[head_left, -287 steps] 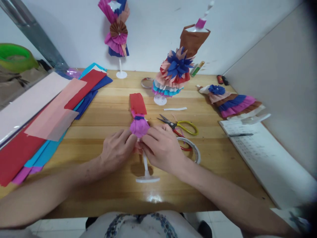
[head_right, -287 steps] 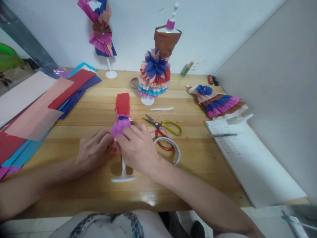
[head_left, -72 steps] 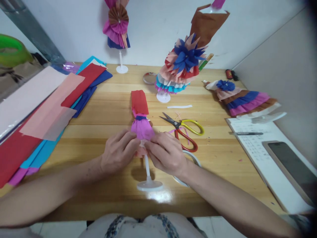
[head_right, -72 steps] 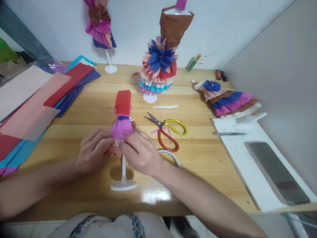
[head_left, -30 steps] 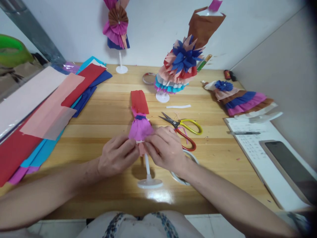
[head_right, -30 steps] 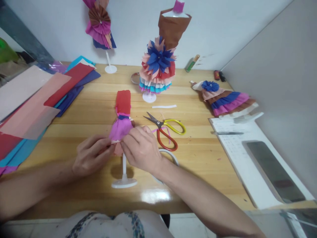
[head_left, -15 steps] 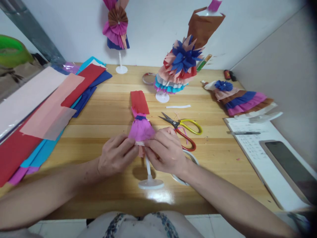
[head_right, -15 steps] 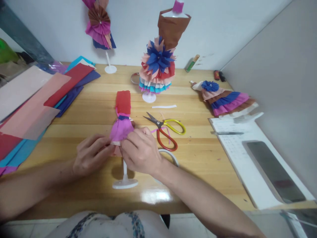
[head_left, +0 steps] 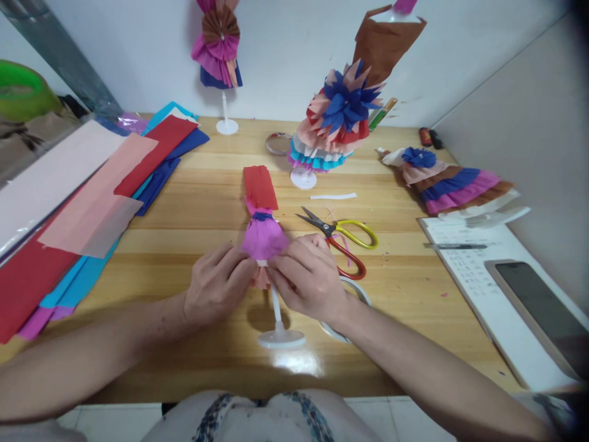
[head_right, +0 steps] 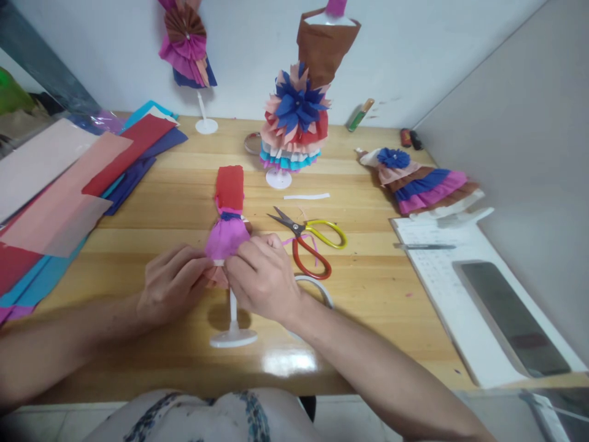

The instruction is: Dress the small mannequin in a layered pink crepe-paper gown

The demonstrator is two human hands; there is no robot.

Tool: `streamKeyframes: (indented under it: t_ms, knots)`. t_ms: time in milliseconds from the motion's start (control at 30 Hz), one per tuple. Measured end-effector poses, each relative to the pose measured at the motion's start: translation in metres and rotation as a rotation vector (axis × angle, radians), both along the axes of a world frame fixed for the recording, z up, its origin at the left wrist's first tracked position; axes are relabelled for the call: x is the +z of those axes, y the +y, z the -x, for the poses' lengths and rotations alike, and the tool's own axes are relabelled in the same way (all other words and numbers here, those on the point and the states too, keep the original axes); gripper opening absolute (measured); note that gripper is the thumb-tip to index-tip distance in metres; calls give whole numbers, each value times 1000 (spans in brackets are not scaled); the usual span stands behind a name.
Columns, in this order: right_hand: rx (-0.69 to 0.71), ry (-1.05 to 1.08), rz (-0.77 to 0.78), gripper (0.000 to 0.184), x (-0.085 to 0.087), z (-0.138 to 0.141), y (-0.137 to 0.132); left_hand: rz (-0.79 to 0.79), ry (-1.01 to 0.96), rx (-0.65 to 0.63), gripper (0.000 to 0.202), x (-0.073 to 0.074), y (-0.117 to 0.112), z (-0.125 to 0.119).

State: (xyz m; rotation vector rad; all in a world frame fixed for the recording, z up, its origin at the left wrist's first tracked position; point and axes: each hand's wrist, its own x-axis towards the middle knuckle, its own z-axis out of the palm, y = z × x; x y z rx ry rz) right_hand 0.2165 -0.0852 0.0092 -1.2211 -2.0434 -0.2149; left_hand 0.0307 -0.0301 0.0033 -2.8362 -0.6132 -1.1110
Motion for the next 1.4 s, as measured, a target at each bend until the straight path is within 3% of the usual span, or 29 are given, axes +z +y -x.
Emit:
streamKeyframes:
  t_ms: [600, 867, 1133, 1400]
  knots:
    - [17, 129, 15, 13, 4, 0, -2, -30, -30, -55, 16, 3, 1, 1]
    - [14, 56, 41, 21, 1, 2, 1, -42, -40, -66, 14, 0, 0, 2]
    - [23, 121, 110, 22, 3, 4, 2, -228, -51, -136, 11, 2, 1, -2]
    - [63, 225, 193, 21, 4, 4, 5, -252, -47, -129, 8, 10, 3, -4]
